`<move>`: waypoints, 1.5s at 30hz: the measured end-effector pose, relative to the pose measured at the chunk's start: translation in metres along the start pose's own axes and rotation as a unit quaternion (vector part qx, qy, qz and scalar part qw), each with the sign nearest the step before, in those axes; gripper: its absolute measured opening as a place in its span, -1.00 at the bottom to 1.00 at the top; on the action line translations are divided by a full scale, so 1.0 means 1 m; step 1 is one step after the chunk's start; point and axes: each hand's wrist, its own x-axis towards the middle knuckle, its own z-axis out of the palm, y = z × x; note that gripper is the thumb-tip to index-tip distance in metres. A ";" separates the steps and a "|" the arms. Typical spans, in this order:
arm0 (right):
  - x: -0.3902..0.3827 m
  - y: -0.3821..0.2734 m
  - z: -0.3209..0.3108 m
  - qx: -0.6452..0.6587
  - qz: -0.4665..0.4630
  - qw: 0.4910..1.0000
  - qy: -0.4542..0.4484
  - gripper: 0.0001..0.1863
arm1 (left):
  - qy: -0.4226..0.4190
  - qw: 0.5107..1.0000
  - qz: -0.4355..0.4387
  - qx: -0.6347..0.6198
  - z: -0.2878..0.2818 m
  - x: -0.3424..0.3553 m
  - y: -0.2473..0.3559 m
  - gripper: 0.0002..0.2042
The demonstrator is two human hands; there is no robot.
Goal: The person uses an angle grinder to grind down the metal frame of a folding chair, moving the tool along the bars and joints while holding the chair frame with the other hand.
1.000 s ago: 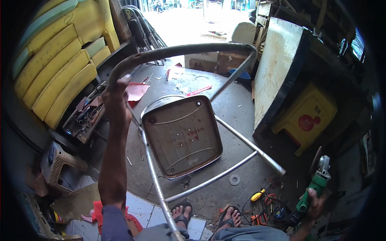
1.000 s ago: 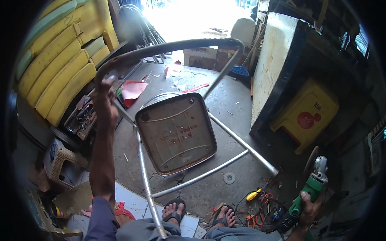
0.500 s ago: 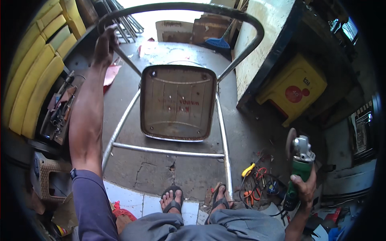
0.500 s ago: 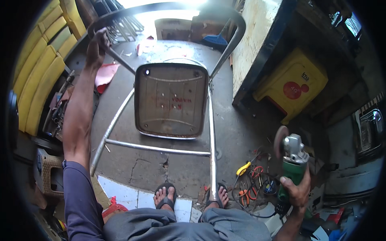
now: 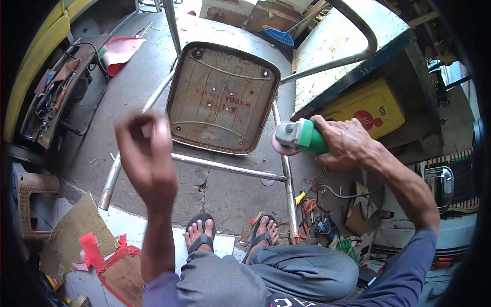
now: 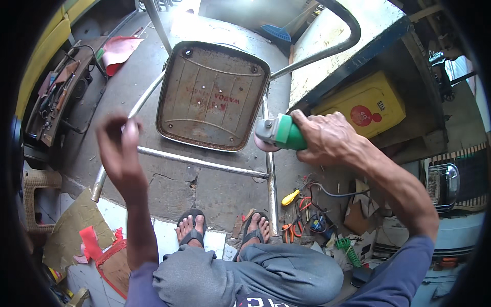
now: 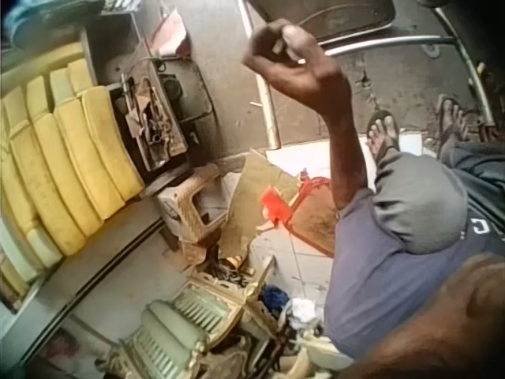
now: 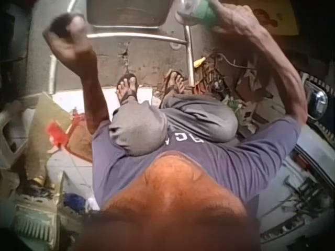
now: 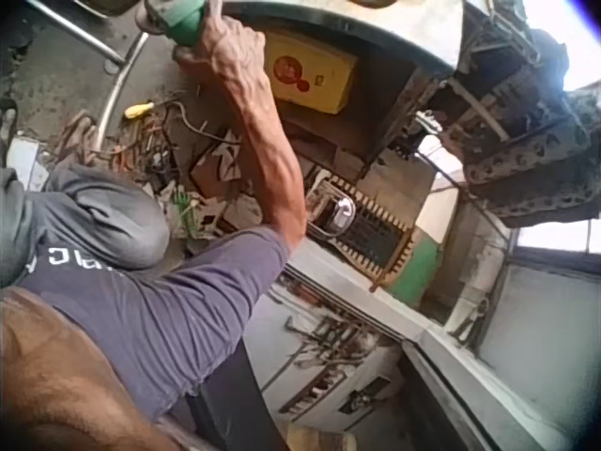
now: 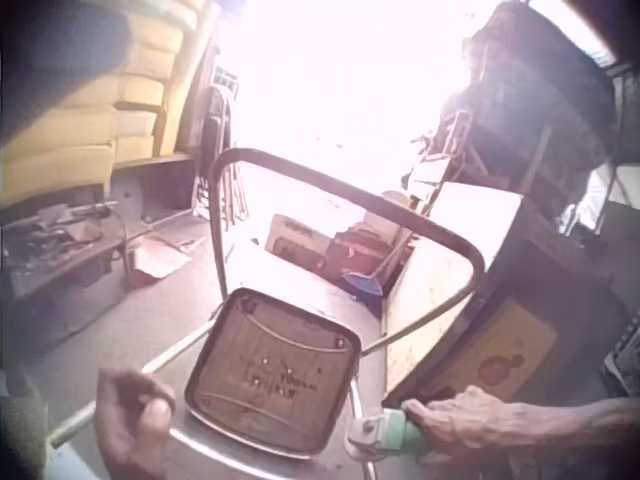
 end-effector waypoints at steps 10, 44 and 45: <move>0.023 -0.031 -0.020 -0.062 -0.060 0.984 -0.155 -0.42 | -0.002 0.907 -0.414 -0.074 -0.043 -0.077 -0.072 -0.70; -0.023 -0.017 0.045 0.116 0.025 0.993 -0.006 -0.33 | 0.055 0.926 -0.370 -0.050 -0.054 -0.056 -0.091 -0.74; -0.031 -0.019 0.045 0.120 0.027 0.992 -0.014 -0.33 | 0.051 0.926 -0.372 -0.049 -0.054 -0.057 -0.091 -0.73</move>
